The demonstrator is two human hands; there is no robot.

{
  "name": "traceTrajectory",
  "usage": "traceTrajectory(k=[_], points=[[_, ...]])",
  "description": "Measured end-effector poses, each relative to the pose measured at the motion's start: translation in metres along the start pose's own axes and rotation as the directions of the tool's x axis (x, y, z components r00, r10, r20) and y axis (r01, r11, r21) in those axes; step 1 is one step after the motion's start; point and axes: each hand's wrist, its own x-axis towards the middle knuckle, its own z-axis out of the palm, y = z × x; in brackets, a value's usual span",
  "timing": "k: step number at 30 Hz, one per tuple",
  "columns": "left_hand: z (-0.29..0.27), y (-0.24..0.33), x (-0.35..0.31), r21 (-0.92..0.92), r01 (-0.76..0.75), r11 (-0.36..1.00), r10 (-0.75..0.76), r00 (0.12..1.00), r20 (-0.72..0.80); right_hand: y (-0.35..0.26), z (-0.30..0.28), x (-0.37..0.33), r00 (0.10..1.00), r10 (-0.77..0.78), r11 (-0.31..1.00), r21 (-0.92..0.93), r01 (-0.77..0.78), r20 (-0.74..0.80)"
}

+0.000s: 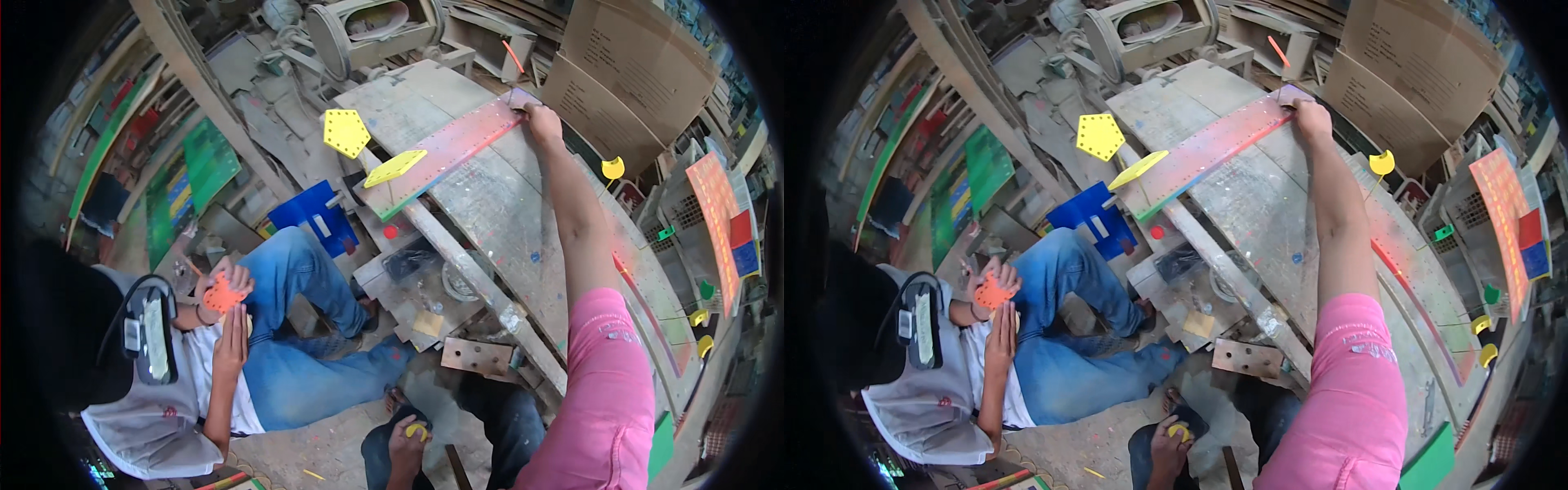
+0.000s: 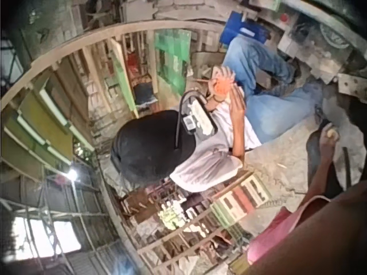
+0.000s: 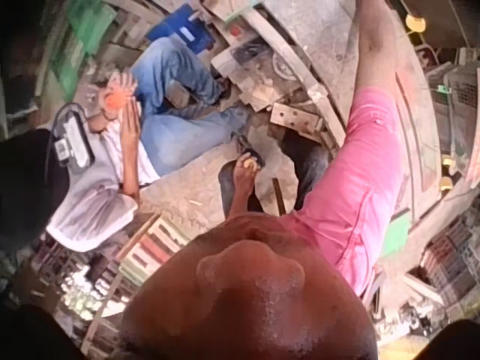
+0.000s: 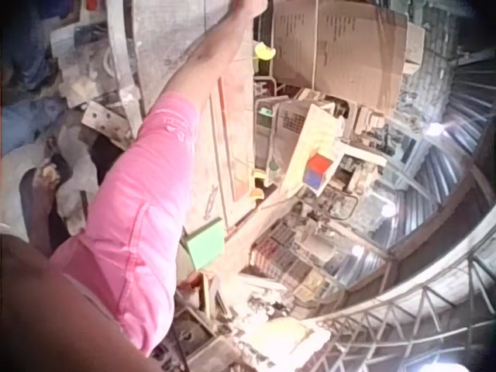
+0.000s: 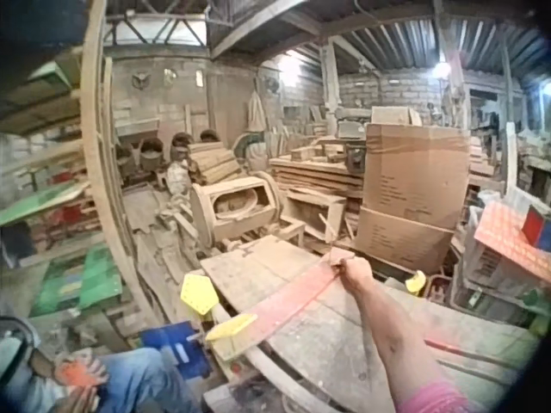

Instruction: The person sands a small yellow wooden piece using a sanding block held in the right hand while supporting the piece with the left hand. The person rotates the piece to sand different edges and surfaces, then places it on a workbench.

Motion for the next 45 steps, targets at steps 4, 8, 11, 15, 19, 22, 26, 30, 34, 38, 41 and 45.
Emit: traceTrajectory(k=[4, 8, 11, 15, 19, 22, 26, 30, 34, 38, 41, 45], points=[[0.007, -0.005, -0.004, 0.090, -0.080, 0.993, 0.074, 0.995, 0.070, -0.032, -0.018, -0.031, 0.954, 0.264, 0.949, 0.214, -0.230, -0.144], [0.007, -0.009, -0.015, 0.116, -0.094, 0.989, 0.087, 0.994, 0.061, -0.068, -0.076, -0.073, 0.924, 0.376, 0.850, 0.423, -0.313, -0.071], [-0.002, -0.017, -0.013, 0.149, -0.221, 0.964, 0.207, 0.973, 0.105, -0.081, -0.149, -0.140, 0.930, 0.324, 0.718, 0.594, -0.362, 0.175], [0.002, -0.006, -0.032, 0.080, -0.310, 0.947, 0.304, 0.949, 0.077, -0.085, -0.239, -0.268, 0.827, 0.166, 0.568, 0.634, -0.525, 0.537], [-0.013, -0.010, -0.057, 0.029, -0.364, 0.931, 0.355, 0.922, 0.157, -0.042, -0.318, -0.393, 0.640, 0.182, 0.447, 0.516, -0.730, 0.747], [-0.008, -0.013, -0.067, 0.074, -0.344, 0.936, 0.328, 0.929, 0.171, 0.031, -0.344, -0.478, 0.470, 0.438, 0.205, 0.424, -0.882, 0.766], [-0.006, -0.011, -0.067, 0.122, -0.357, 0.926, 0.336, 0.927, 0.166, 0.107, -0.400, -0.545, 0.410, 0.672, 0.142, 0.436, -0.889, 0.616], [-0.003, -0.010, -0.071, 0.164, -0.374, 0.913, 0.348, 0.922, 0.170, 0.170, -0.427, -0.576, 0.272, 0.829, 0.029, 0.448, -0.893, 0.488], [0.004, -0.013, -0.071, 0.160, -0.384, 0.909, 0.352, 0.915, 0.197, 0.216, -0.417, -0.612, 0.115, 0.934, -0.039, 0.413, -0.910, 0.340], [0.008, -0.014, -0.072, 0.155, -0.398, 0.904, 0.363, 0.907, 0.213, 0.232, -0.396, -0.624, 0.009, 0.932, -0.177, 0.477, -0.861, 0.362], [0.011, -0.013, -0.072, 0.170, -0.391, 0.905, 0.352, 0.910, 0.217, 0.234, -0.384, -0.623, 0.012, 0.910, -0.220, 0.506, -0.834, 0.415], [0.012, -0.013, -0.074, 0.163, -0.386, 0.908, 0.350, 0.913, 0.209, 0.214, -0.393, -0.608, 0.011, 0.916, -0.191, 0.460, -0.867, 0.402]])
